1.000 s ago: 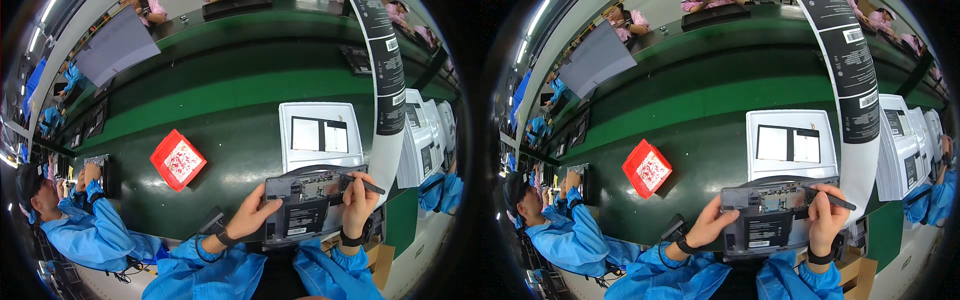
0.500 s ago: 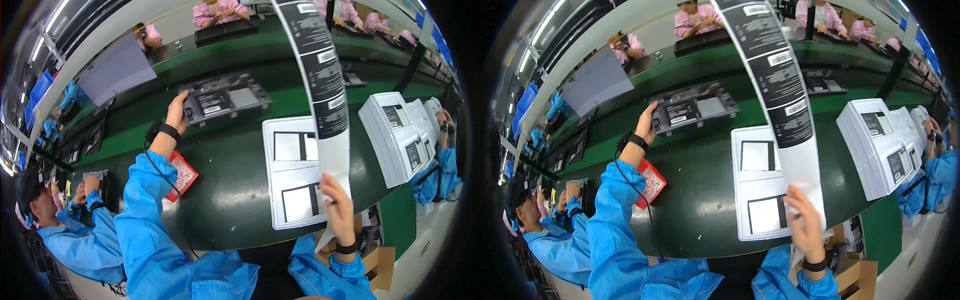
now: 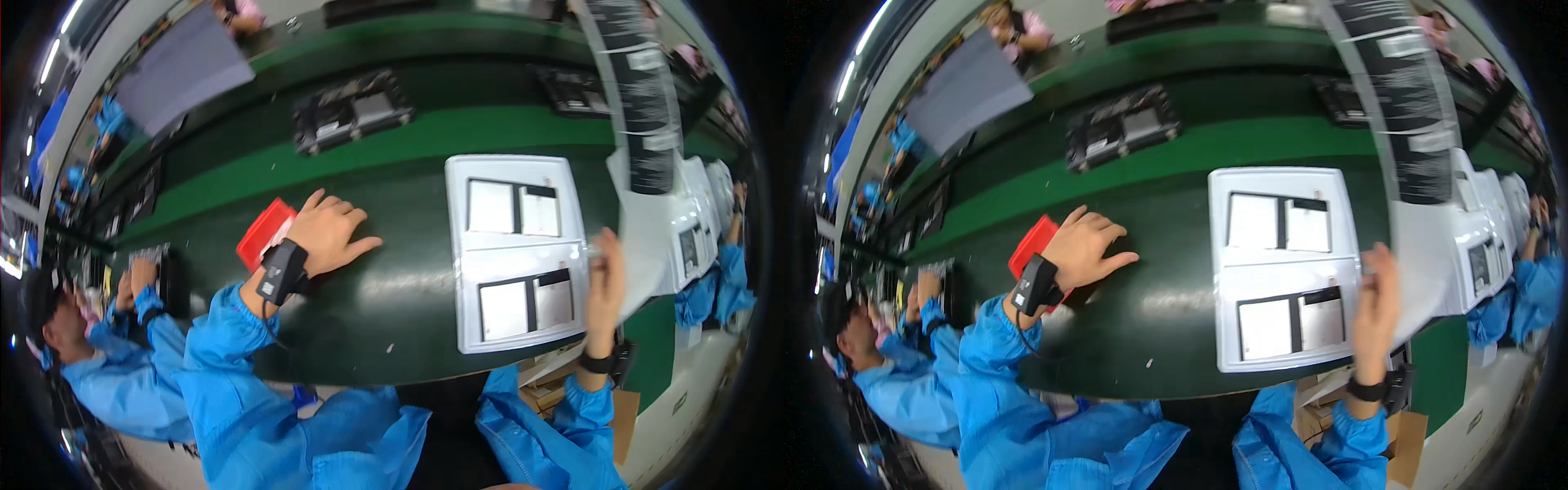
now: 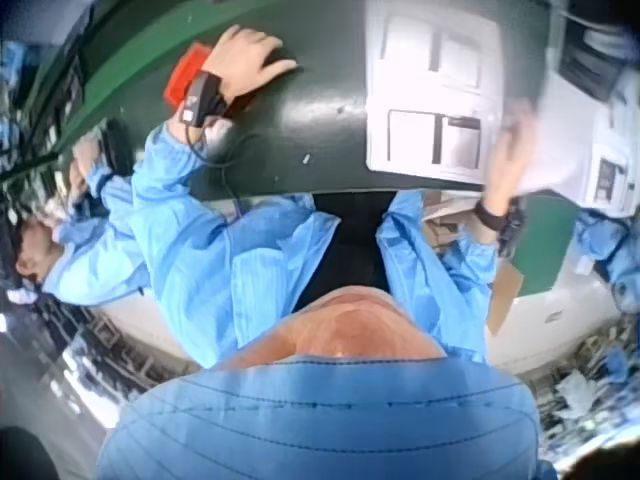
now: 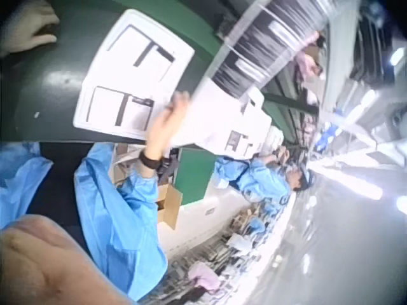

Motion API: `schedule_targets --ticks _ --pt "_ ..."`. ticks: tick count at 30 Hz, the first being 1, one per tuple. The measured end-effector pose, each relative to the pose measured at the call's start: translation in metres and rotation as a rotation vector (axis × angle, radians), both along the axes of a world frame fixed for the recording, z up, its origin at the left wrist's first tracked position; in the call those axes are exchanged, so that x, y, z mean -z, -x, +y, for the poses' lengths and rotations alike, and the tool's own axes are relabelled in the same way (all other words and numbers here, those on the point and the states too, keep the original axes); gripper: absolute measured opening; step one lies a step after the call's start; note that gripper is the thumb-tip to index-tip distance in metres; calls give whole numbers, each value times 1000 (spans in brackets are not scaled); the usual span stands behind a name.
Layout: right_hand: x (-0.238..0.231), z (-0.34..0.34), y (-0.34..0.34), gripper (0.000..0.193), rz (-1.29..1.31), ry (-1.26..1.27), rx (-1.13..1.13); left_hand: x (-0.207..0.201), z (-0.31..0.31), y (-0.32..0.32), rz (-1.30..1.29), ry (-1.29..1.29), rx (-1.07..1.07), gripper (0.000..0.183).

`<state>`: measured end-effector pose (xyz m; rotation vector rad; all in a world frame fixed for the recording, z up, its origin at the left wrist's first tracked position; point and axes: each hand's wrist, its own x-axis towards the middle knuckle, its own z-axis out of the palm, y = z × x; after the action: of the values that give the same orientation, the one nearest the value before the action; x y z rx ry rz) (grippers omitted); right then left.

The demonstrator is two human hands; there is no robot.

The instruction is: The person assembles internal circuitry and a battery into a tablet, then applies labels and a protective film to the device. The internal components are inserted by hand, and a prying tool is used to assist with assembly.

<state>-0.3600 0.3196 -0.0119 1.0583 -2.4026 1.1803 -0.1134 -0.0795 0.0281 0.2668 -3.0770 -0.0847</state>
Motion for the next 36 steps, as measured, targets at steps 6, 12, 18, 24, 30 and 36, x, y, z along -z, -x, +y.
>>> schedule_targets --ticks 6,12,18,24,30,36 --pt "24 24 55 38 -149 -220 284 17 -16 -61 -49 62 12 38" --pt "42 15 50 36 -173 -301 260 -25 15 -86 143 -48 22 28" --pt "30 3 40 32 -267 -208 158 -170 116 -87 331 165 -609 60" --pt "39 -11 41 29 -290 -117 158 -139 121 -43 883 -370 -863 57" --pt "23 10 46 29 -296 -122 265 -141 55 -95 1060 -469 -668 55" --pt "56 -12 41 24 -322 -43 244 -99 61 -67 1441 -502 -498 54"
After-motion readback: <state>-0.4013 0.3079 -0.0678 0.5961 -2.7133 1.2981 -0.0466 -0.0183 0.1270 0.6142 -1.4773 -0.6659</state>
